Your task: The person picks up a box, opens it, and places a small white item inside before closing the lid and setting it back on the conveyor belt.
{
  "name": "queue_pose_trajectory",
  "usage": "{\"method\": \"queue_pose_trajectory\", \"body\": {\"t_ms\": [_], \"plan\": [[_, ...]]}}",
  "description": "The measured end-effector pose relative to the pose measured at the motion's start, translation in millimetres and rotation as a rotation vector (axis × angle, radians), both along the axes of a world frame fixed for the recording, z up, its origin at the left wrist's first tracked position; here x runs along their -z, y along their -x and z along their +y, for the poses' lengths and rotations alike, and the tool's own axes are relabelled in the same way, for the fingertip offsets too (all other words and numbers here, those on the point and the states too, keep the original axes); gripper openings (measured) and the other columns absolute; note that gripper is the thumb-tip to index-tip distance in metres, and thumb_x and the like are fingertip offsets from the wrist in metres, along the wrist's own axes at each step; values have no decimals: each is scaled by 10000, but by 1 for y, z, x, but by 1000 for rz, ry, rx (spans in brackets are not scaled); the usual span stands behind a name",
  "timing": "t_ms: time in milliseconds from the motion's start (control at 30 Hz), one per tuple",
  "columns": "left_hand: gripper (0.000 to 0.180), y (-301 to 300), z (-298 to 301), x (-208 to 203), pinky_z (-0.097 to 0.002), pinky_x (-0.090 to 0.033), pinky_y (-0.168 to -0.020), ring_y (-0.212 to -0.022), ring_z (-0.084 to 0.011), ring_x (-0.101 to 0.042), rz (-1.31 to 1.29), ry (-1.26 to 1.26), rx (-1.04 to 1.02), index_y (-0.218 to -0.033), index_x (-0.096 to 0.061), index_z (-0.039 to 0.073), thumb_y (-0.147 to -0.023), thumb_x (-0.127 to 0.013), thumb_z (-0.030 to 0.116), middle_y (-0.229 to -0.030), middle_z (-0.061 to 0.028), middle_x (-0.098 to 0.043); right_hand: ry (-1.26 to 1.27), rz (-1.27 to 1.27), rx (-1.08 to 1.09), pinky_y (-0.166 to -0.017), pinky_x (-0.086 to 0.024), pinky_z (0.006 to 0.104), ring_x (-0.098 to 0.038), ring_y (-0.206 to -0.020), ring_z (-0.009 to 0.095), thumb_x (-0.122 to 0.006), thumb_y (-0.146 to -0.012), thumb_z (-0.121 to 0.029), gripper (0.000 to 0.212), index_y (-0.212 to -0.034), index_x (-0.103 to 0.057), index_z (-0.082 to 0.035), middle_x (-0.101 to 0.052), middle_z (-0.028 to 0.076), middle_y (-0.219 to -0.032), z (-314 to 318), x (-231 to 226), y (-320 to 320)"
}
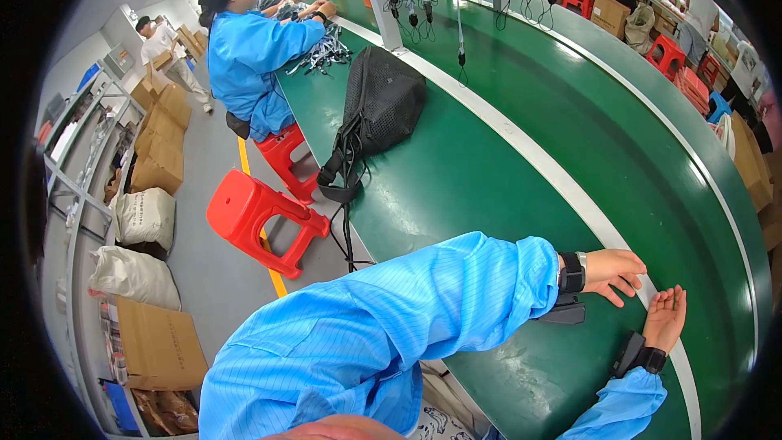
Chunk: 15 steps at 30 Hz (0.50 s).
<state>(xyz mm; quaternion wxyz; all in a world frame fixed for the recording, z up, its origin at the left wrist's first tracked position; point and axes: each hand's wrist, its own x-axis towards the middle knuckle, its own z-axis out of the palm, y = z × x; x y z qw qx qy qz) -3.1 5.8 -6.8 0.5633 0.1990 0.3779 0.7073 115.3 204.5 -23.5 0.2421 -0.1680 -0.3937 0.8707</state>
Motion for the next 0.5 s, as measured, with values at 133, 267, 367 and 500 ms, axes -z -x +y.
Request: {"method": "queue_pose_trajectory", "body": {"t_ms": [133,267,367,500], "plan": [[377,0,-1,0,-399,-469,-711,-858,-212,-497,3,-1,-6,-1063,-415,63,-807,-510,323,-930,-95,-473,2,-2,8,-709,-439,229,-506,-748,126,-511,-832,-227,223,-940,-508,-31,-526,38,-816,0,1,0],[382,0,-3,0,-399,-470,-708,-859,-212,-497,7,-17,5,-1066,-413,63,-806,-513,325,-927,-94,-472,1,-11,21,-709,-438,229,-503,-749,125,-510,-832,-229,226,-941,-508,-32,-522,36,-817,-1,1,1],[376,-2,1,-1,-397,-471,-704,-859,-213,-499,-2,-17,13,-1064,-415,66,-806,-514,321,-924,-89,-472,-7,-19,32,-714,-435,229,-501,-752,124,-508,-833,-232,226,-942,-507,-34,-519,33,-815,0,-2,-3],[371,-2,5,4,-396,-470,-709,-860,-210,-505,-37,-41,25,-1063,-417,69,-807,-516,319,-931,-85,-476,5,-20,56,-718,-429,233,-496,-749,122,-505,-835,-234,224,-941,-505,-37,-518,27,-807,-1,-2,-6]]}}
